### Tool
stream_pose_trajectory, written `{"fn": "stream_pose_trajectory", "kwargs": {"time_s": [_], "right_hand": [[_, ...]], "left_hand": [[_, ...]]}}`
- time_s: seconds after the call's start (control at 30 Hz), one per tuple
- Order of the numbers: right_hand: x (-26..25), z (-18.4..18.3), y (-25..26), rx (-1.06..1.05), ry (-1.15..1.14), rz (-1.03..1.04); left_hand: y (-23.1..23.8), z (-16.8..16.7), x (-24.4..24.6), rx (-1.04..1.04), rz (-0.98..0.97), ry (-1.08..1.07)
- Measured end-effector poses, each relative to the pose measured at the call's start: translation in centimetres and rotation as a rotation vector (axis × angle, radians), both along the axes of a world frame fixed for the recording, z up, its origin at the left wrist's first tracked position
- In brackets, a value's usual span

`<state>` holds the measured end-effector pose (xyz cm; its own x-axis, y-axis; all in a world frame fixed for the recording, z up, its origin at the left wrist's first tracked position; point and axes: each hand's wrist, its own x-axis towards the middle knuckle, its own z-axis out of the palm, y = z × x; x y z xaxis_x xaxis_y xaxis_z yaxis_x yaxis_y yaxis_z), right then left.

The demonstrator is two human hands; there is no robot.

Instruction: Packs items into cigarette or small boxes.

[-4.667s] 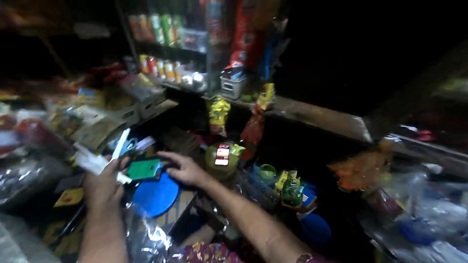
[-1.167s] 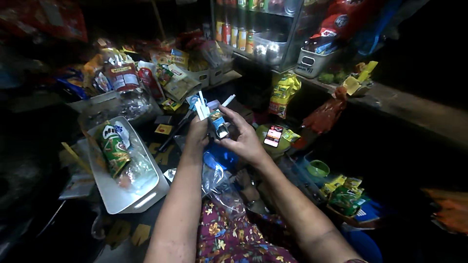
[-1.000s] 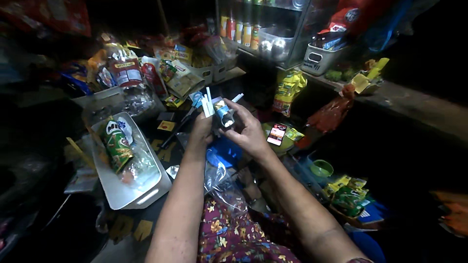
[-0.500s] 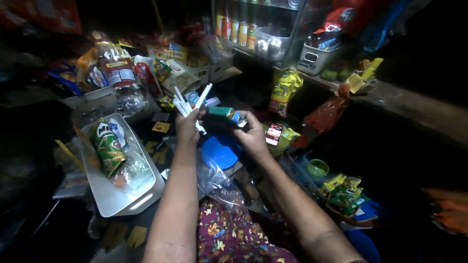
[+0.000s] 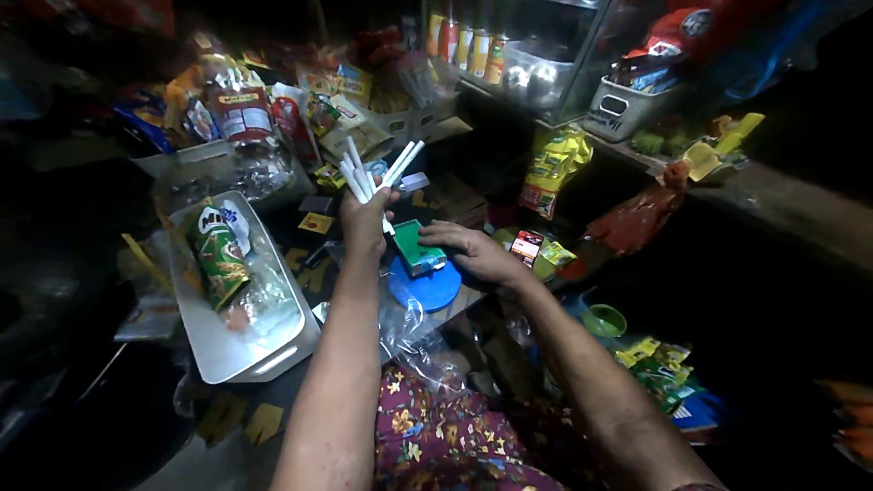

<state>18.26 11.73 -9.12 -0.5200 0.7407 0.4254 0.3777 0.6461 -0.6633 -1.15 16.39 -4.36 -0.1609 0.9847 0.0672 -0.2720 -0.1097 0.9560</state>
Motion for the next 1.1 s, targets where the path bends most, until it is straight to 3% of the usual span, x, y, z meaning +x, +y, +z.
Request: {"fn": "stream_pose_trajectory", "kwargs": {"time_s": [0.1,0.23,0.33,0.43,0.63,1.0,1.1], "right_hand": [[0.7,1.0,-0.3,-0.032,0.047,-0.092],[-1.0,2.7,0.2,-0.214,0.457,-0.335],[-2.7,3.8,1.3,-0.349,0.792,-0.314],[-4.0,4.8,1.8,-0.441,0.960,-0.275],[-5.1,5.5,2.3,-0.569,1.104,-0.348],[-3.5,4.6,3.1,-0.569,1.226,-0.187],[-1.6,4.5,1.2,-0.507,1.092,-0.184]], "left_hand": [[-0.2,0.2,0.1,0.022,-0.025,0.039],[-0.8,0.6,0.6,0.057,-0.072,0.062],[-1.2,0.7,1.0,0.088,-0.121,0.107],[-1.4,0.3,1.5,0.156,-0.182,0.157],[-1.6,0.3,1.8,0.174,-0.234,0.199],[-1.5,0.5,1.1,0.167,-0.370,0.180],[-1.1,1.0,-0.1,0.117,-0.280,0.213]]}}
